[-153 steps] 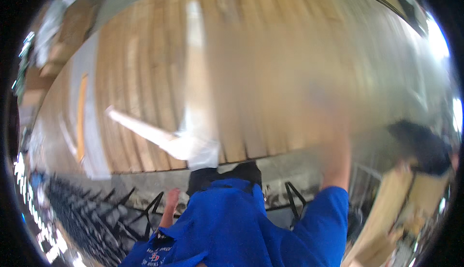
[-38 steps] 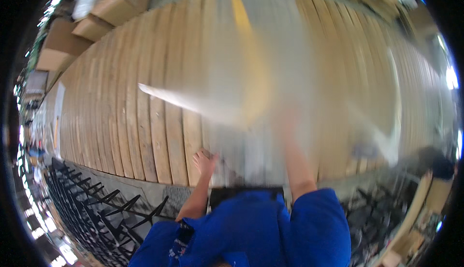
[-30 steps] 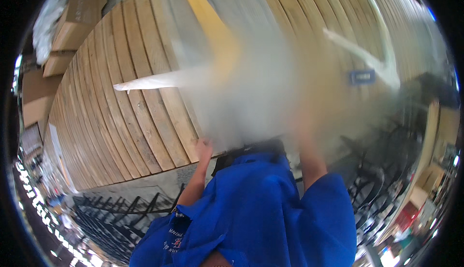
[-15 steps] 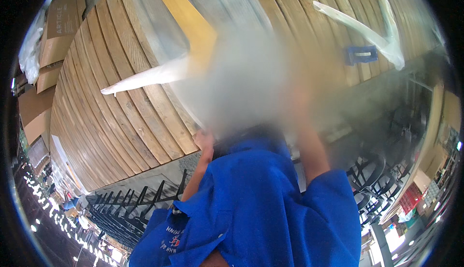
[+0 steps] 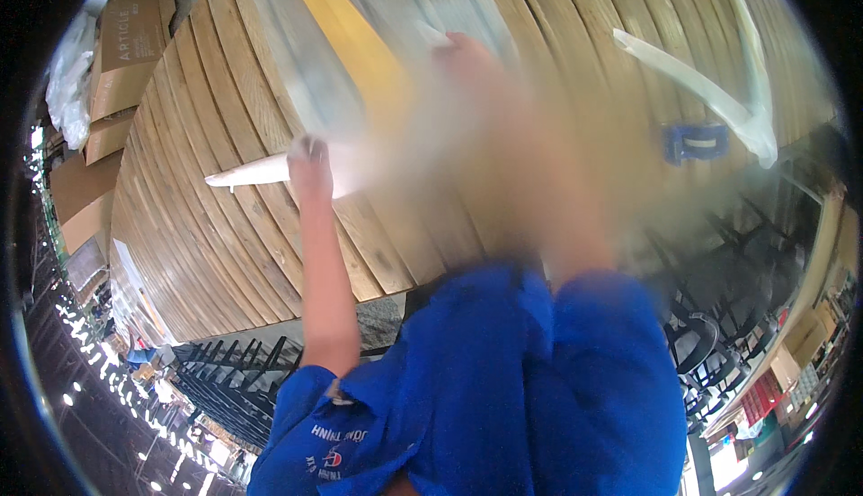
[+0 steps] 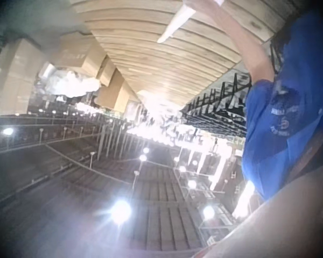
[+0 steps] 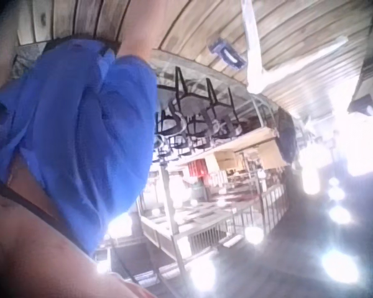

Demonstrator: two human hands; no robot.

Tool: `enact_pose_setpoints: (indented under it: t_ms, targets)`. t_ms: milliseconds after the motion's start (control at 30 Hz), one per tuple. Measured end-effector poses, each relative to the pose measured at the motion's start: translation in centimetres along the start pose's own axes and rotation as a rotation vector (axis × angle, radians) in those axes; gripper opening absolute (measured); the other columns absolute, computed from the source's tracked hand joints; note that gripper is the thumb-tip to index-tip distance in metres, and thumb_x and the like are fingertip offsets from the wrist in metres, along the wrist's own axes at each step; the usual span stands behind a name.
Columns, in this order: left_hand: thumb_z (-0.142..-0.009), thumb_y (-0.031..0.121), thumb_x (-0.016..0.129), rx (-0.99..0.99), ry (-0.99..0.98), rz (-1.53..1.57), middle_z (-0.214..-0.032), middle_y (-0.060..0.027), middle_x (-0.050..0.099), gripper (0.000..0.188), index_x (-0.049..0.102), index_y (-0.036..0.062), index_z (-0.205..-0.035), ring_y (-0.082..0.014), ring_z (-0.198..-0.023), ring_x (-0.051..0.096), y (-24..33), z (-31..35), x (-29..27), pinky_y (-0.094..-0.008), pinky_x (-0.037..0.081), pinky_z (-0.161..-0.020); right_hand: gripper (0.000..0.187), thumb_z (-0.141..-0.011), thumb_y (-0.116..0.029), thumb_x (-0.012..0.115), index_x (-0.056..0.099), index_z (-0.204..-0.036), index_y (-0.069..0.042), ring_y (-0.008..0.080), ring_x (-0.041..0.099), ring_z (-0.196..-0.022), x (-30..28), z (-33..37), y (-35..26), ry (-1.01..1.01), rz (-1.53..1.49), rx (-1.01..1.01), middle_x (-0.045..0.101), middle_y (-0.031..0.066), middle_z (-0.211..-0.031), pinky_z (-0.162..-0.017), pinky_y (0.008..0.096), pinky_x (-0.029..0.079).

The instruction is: The person wraps wooden chair legs in white protective paper and secures them with tape. The person repeatedly picks up chair legs, wraps them, and tapes the paper in place on a wooden workbench.

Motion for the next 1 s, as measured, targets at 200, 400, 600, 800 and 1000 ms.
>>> enact_pose_setpoints:
  t_ms: [200, 400, 600, 800, 1000]
  targets:
    - [-0.101, 0.030, 0.058, 0.021, 0.204, 0.367, -0.151, -0.0191, 0.041, 0.064, 0.031, -0.0011, -0.150, -0.0331, -0.134, 0.045, 0.3, -0.8, 2.9, -0.0459, 0.036, -0.112, 0.045, -0.099, -0.026, 0.063, 0.053, -0.132, 0.003, 0.0236, 0.063, -0.112, 0.1, 6.5, 0.2, 0.307, 0.116, -0.280, 0.065, 0.0133, -0.124, -0.095, 0.0366, 0.050]
    - [-0.094, 0.027, 0.063, 0.817, -0.593, -0.607, -0.155, -0.0183, 0.041, 0.061, 0.044, -0.0004, -0.145, -0.0400, -0.145, 0.034, 3.5, 10.5, 13.3, -0.0542, 0.028, -0.117, 0.049, -0.091, -0.022, 0.074, 0.056, -0.128, 0.005, 0.0198, 0.063, -0.097, -6.7, 19.8, 2.8, 0.835, 0.574, -0.181, 0.065, 0.0059, -0.100, -0.095, 0.0339, 0.048]
    - [-0.096, 0.030, 0.056, 1.125, -0.504, -0.914, -0.151, -0.0176, 0.046, 0.055, 0.049, 0.0010, -0.143, -0.0383, -0.143, 0.037, 5.7, -0.1, 21.4, -0.0501, 0.029, -0.117, 0.051, -0.086, -0.018, 0.078, 0.059, -0.128, 0.004, 0.0196, 0.065, -0.101, -4.6, 11.2, 0.3, 0.440, 0.057, -0.097, 0.069, 0.0104, -0.110, -0.093, 0.0341, 0.050]
    - [-0.094, 0.031, 0.059, 1.012, -0.745, -0.861, -0.141, -0.0187, 0.053, 0.052, 0.055, 0.0007, -0.136, -0.0370, -0.133, 0.046, 8.9, -5.4, 23.3, -0.0478, 0.030, -0.116, 0.020, -0.087, -0.009, 0.073, 0.073, -0.107, -0.006, 0.0213, 0.066, -0.111, 1.2, 9.9, -1.1, 0.540, 0.337, -0.337, 0.071, 0.0065, -0.120, -0.093, 0.0352, 0.052]
    - [-0.088, 0.023, 0.065, 0.875, -0.732, -0.556, -0.143, -0.0210, 0.051, 0.054, 0.055, 0.0002, -0.136, -0.0380, -0.138, 0.040, 3.1, -5.0, 15.4, -0.0511, 0.025, -0.117, 0.027, -0.074, -0.003, 0.074, 0.074, -0.101, -0.009, 0.0279, 0.058, -0.126, 10.8, 16.5, 3.9, -0.279, 1.235, -0.921, 0.069, 0.0028, -0.125, -0.105, 0.0432, 0.046]
Point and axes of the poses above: each hand's wrist, its own z-axis away from the middle knuckle, its own x-axis out of the palm, y = z × x, the point moved 6 cm from there along -z, towards the middle knuckle
